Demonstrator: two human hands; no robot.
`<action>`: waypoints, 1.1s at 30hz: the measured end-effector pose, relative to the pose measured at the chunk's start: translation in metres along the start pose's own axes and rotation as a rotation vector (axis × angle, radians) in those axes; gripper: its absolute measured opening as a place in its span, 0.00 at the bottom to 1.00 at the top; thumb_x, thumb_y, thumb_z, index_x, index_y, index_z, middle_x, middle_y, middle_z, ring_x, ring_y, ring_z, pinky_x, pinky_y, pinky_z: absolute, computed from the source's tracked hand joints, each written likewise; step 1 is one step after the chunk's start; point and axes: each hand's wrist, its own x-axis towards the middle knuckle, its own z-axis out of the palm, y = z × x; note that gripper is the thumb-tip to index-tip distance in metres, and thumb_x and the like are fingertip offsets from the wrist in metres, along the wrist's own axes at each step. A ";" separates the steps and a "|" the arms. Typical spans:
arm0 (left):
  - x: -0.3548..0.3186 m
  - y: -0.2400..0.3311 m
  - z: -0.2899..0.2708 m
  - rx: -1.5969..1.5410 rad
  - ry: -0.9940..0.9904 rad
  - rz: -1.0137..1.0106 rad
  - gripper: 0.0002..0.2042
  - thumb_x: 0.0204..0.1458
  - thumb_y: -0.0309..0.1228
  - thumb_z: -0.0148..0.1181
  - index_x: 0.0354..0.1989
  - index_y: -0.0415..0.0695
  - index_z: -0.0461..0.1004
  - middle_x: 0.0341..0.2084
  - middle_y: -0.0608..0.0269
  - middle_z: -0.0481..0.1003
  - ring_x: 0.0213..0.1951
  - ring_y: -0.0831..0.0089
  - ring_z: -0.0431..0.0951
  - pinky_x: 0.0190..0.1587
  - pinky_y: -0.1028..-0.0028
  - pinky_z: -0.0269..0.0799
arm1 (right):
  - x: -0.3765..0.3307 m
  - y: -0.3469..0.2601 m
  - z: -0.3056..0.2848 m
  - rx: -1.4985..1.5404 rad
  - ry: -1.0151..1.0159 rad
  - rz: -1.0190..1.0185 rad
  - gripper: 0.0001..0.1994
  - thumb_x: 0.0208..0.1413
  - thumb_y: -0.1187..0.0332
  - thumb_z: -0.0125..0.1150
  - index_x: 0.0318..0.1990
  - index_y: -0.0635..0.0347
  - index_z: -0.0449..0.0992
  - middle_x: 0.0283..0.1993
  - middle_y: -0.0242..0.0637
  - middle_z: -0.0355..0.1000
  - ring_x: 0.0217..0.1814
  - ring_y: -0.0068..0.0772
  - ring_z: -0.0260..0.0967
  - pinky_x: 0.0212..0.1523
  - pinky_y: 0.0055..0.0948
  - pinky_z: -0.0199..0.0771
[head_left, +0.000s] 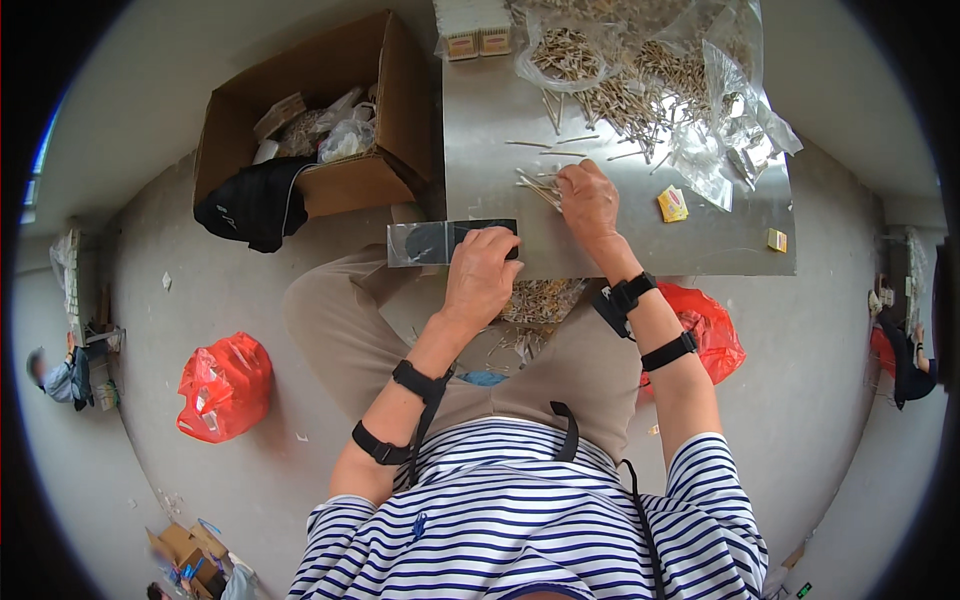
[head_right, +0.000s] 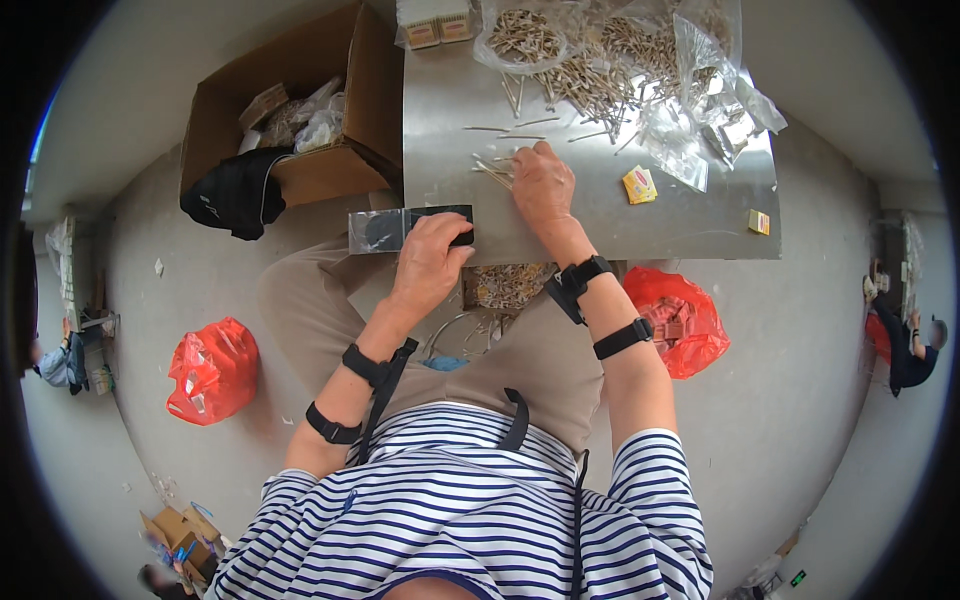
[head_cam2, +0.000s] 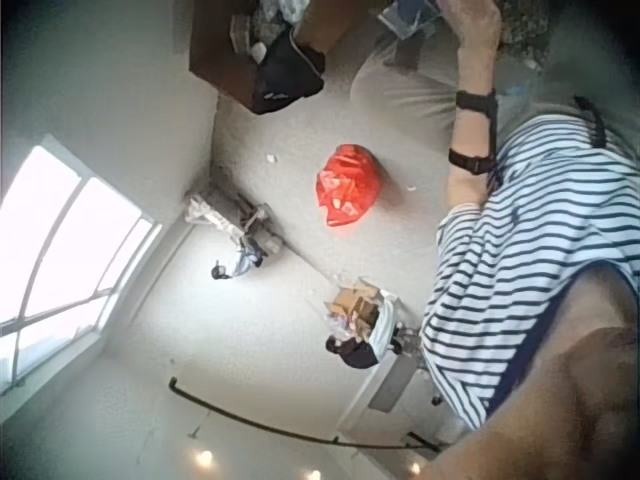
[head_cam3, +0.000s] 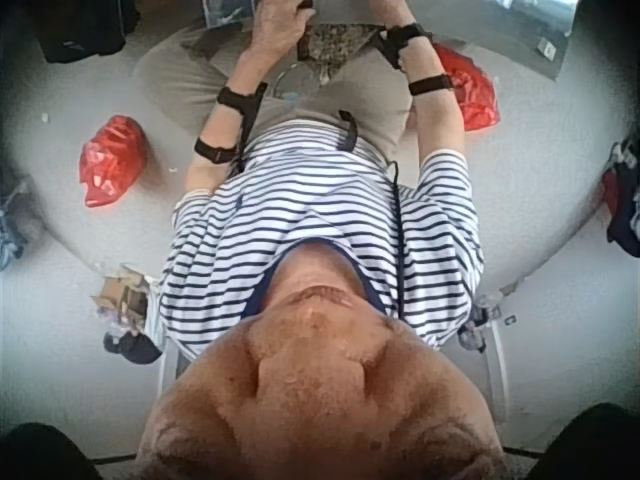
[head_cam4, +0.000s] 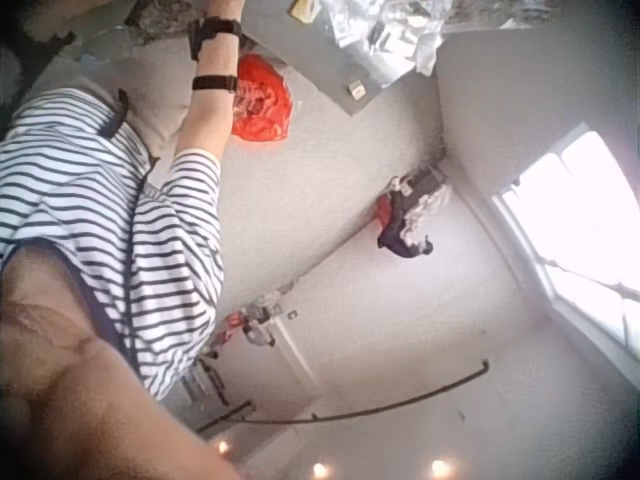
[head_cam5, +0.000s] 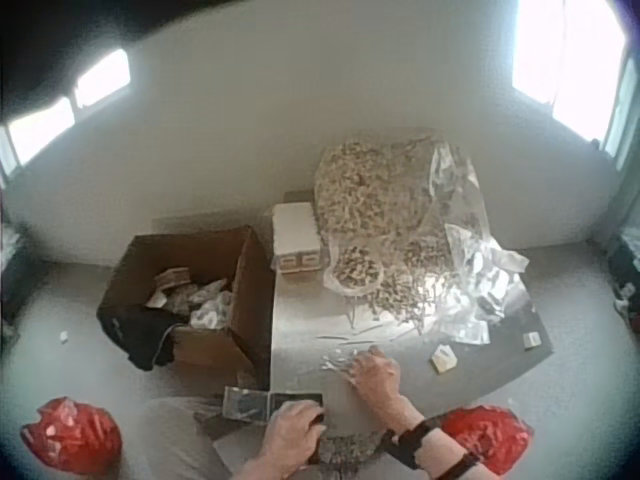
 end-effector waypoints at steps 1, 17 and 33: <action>0.003 -0.001 0.002 0.050 -0.026 0.041 0.16 0.47 0.24 0.67 0.45 0.38 0.78 0.47 0.55 0.77 0.53 0.54 0.74 0.55 0.58 0.69 | 0.002 0.002 -0.001 -0.017 0.039 0.020 0.04 0.57 0.68 0.63 0.38 0.54 0.79 0.42 0.40 0.72 0.39 0.54 0.75 0.41 0.49 0.74; 0.015 -0.006 0.015 0.256 -0.104 0.093 0.19 0.46 0.23 0.66 0.49 0.37 0.75 0.58 0.52 0.73 0.61 0.54 0.69 0.62 0.56 0.65 | -0.035 -0.020 0.001 0.062 0.040 -0.101 0.04 0.52 0.72 0.66 0.35 0.55 0.78 0.36 0.37 0.71 0.34 0.47 0.74 0.35 0.42 0.75; 0.089 -0.039 0.024 0.242 0.133 0.014 0.07 0.44 0.25 0.69 0.33 0.46 0.80 0.33 0.63 0.74 0.43 0.60 0.73 0.47 0.61 0.66 | -0.024 -0.013 -0.004 0.038 0.083 0.000 0.06 0.52 0.71 0.67 0.37 0.53 0.78 0.36 0.38 0.70 0.33 0.49 0.74 0.34 0.44 0.75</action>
